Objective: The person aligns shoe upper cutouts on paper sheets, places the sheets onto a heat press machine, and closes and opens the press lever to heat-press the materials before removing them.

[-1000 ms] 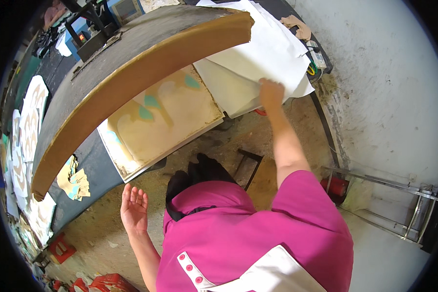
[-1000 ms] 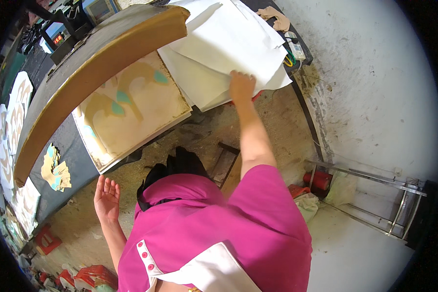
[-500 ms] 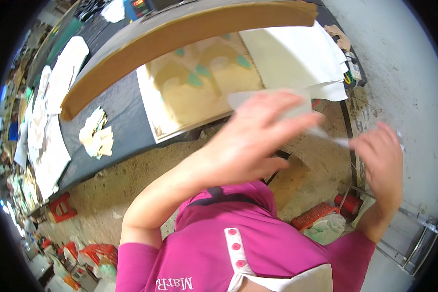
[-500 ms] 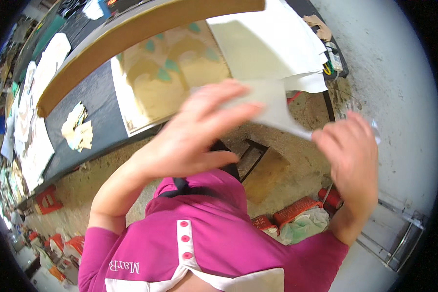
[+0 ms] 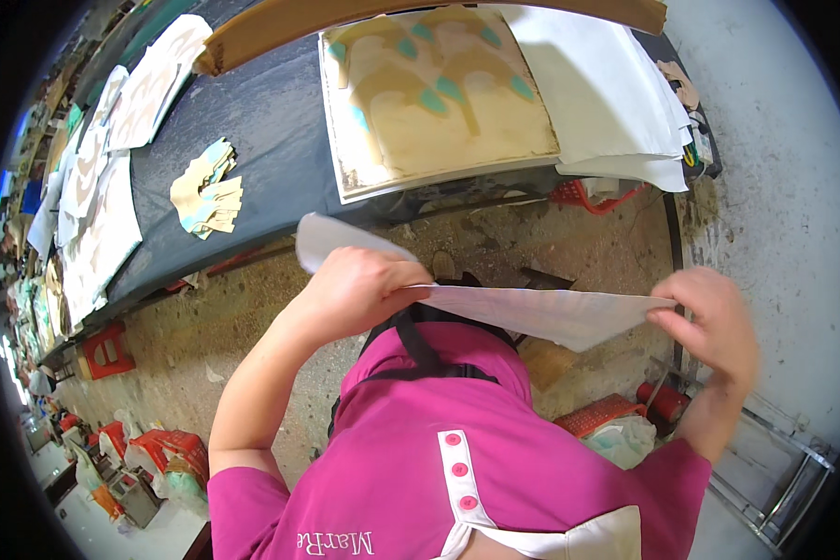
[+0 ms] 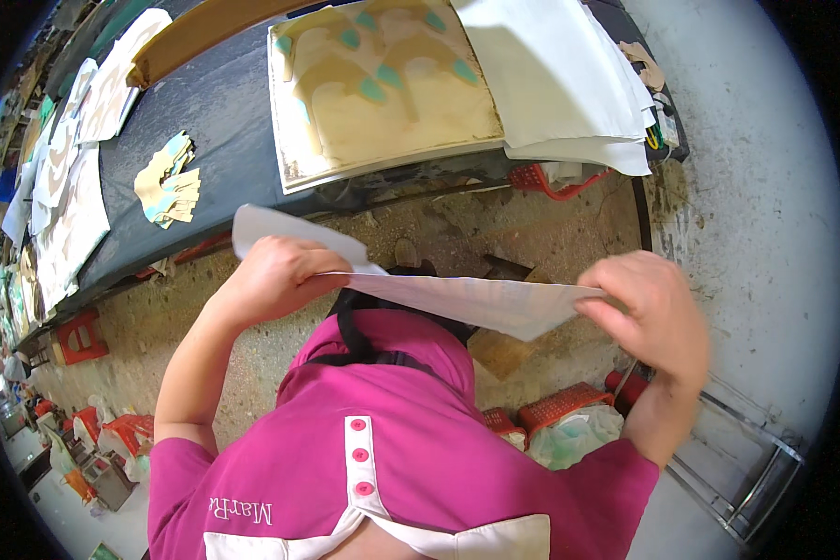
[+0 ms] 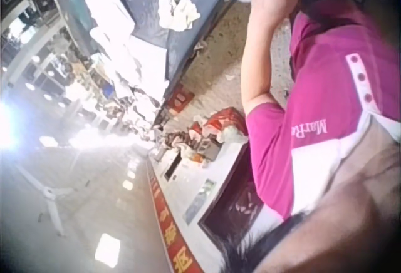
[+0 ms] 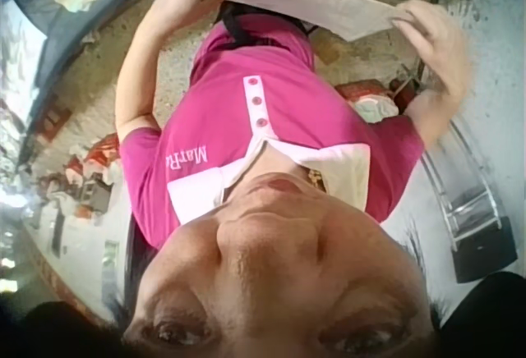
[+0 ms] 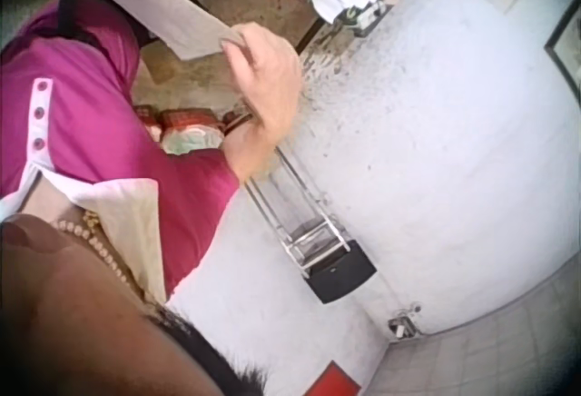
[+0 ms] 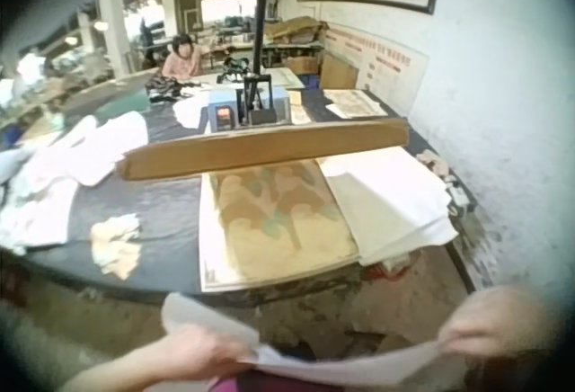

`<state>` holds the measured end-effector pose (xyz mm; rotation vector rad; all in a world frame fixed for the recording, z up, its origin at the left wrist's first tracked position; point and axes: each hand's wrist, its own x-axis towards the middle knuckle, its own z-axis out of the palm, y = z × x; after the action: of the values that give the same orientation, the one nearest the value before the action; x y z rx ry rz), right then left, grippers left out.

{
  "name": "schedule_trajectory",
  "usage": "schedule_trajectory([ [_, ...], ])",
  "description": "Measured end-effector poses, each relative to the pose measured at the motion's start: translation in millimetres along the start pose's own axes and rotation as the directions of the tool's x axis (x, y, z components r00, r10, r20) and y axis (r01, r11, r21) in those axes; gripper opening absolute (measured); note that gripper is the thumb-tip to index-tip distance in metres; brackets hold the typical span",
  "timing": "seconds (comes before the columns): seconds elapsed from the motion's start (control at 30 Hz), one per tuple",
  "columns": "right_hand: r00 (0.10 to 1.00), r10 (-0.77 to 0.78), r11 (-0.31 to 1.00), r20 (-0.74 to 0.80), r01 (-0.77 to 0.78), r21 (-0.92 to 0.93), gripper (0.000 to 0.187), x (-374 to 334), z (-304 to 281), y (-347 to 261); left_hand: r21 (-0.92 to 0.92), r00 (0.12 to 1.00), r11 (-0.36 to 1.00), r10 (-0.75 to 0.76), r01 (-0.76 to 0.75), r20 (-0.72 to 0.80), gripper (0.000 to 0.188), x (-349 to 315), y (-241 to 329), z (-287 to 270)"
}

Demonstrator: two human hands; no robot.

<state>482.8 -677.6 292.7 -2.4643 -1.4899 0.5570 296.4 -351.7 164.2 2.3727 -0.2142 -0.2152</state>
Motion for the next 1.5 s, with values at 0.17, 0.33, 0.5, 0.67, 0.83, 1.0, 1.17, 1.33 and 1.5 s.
schedule_trajectory([
  [0.17,0.999,-0.010,0.871,-0.030,0.024,0.491,0.017,46.6,39.6,18.8,-0.053,0.988,0.990,-0.134,0.130,-0.076,0.013,-48.7,-17.3,4.2],
  [0.33,0.980,0.096,0.934,-0.175,-0.028,0.355,0.031,144.7,70.1,51.3,-0.087,0.961,0.968,-0.245,0.235,-0.132,0.010,-85.8,-26.0,19.1],
  [0.5,0.965,-0.018,0.992,-0.261,-0.016,-0.127,0.044,262.0,142.0,126.9,0.026,0.933,0.938,-0.342,0.347,-0.117,0.018,-112.0,-19.8,32.9],
  [0.67,0.965,0.004,0.980,-0.264,-0.056,-0.190,0.052,339.4,176.9,124.7,-0.062,0.845,0.858,-0.513,0.510,-0.150,0.018,-122.6,-16.0,46.7],
  [0.83,0.973,0.056,0.951,-0.225,-0.120,-0.284,0.055,353.7,189.3,114.5,-0.141,0.796,0.815,-0.579,0.562,-0.174,0.018,-118.7,-21.4,49.1],
  [1.0,0.972,0.031,0.936,-0.233,-0.110,-0.336,0.055,356.6,186.7,110.2,-0.161,0.757,0.779,-0.627,0.606,-0.185,0.020,-119.0,-25.5,50.2],
  [1.17,0.949,-0.053,0.960,-0.310,-0.037,-0.279,0.053,418.7,185.2,114.3,-0.181,0.745,0.769,-0.639,0.613,-0.191,0.022,-117.6,-29.1,50.2],
  [1.33,0.968,-0.004,0.933,-0.252,-0.087,-0.350,0.051,426.2,191.7,102.1,-0.212,0.717,0.748,-0.664,0.630,-0.211,0.026,-130.0,-25.0,57.8],
  [1.5,0.979,0.011,0.903,-0.205,-0.098,-0.418,0.055,416.6,193.5,100.1,-0.244,0.700,0.725,-0.687,0.644,-0.195,0.030,-141.4,-24.9,65.7],
])
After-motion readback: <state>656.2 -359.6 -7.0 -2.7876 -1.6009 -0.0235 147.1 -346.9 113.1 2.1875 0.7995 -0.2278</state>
